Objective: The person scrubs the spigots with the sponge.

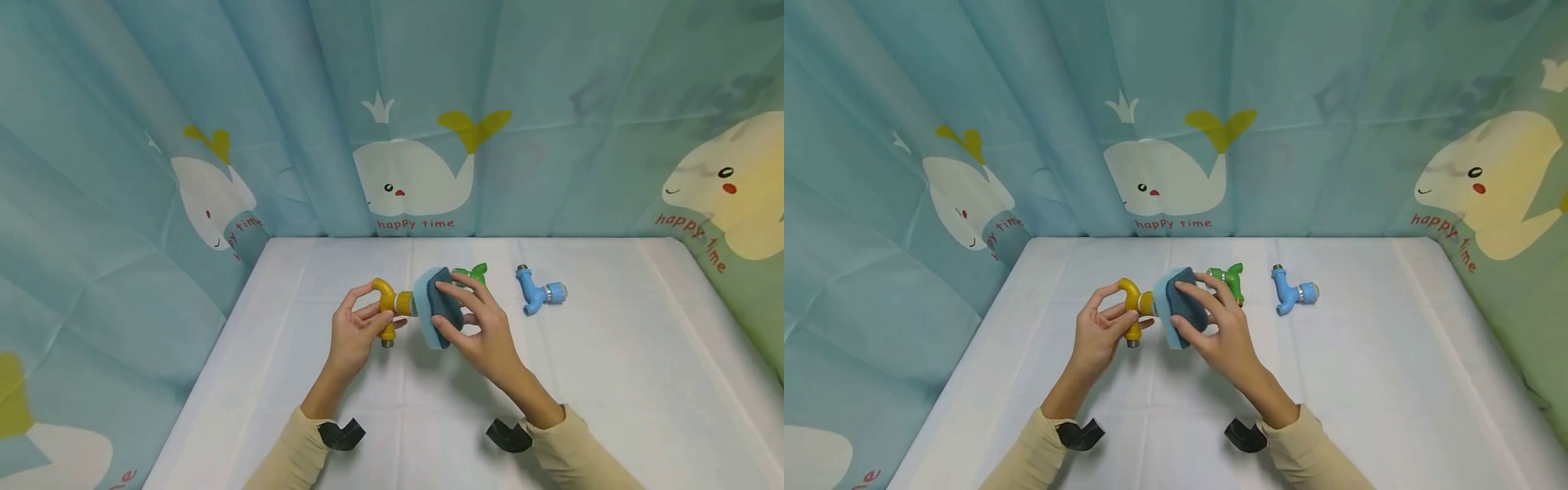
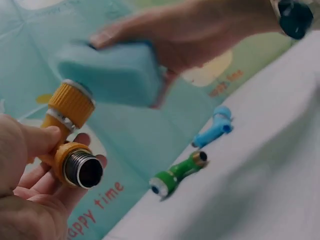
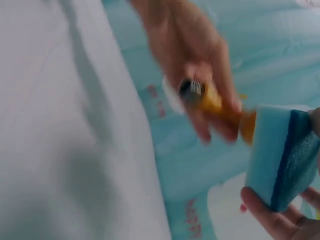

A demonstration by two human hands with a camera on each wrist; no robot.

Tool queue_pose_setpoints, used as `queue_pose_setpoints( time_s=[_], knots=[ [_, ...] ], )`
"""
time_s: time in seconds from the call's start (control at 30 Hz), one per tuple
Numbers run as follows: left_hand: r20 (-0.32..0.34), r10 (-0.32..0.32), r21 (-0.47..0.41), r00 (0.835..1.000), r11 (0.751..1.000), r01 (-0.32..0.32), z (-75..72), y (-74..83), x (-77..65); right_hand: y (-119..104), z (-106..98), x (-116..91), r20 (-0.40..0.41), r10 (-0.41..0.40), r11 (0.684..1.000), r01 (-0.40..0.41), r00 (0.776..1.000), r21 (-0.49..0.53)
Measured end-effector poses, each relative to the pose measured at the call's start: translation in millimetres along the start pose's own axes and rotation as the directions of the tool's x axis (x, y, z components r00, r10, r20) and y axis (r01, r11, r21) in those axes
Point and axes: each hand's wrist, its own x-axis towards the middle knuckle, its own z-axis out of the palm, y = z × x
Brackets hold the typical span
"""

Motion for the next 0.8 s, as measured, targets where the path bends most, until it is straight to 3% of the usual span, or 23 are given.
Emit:
queue_pose_setpoints(
  time_s=[0.1, 0.27, 0.37, 0.5, 0.67, 0.8],
  knots=[
    [-0.002, -0.008, -0.042, 1.000, 0.999, 0.008, 4.5, 0.8, -0.2, -2, 3, 2, -0.004, -0.015, 1.000, 0.016, 1.000, 0.026],
    [0.009, -0.012, -0.097, 1.000, 0.995, 0.013, 9.9, 6.9, -2.1, 4, 3, 3, -0.033, 0.073, 0.997, -0.073, 0.997, 0.013],
    [0.027, 0.033, -0.036, 0.999, 0.999, -0.032, 10.4, 9.8, -0.4, 0, -1, 5, -0.030, 0.054, 0.997, -0.052, 0.998, 0.055],
    [0.052, 0.107, 0.120, 0.993, 0.986, -0.112, 6.9, 11.2, 1.7, -3, -7, 12, 0.053, -0.018, 1.000, 0.017, 0.998, 0.022],
    [0.074, 0.180, 0.309, 0.981, 0.931, -0.194, 2.1, 6.6, 0.8, 1, -18, 24, 0.153, 0.022, 0.995, -0.006, 0.988, -0.100],
    [0.141, 0.294, 0.423, 0.946, 0.846, -0.325, 1.3, 2.1, 1.7, -8, -22, 35, 0.277, 0.085, 0.981, -0.031, 0.957, -0.194]
  ],
)
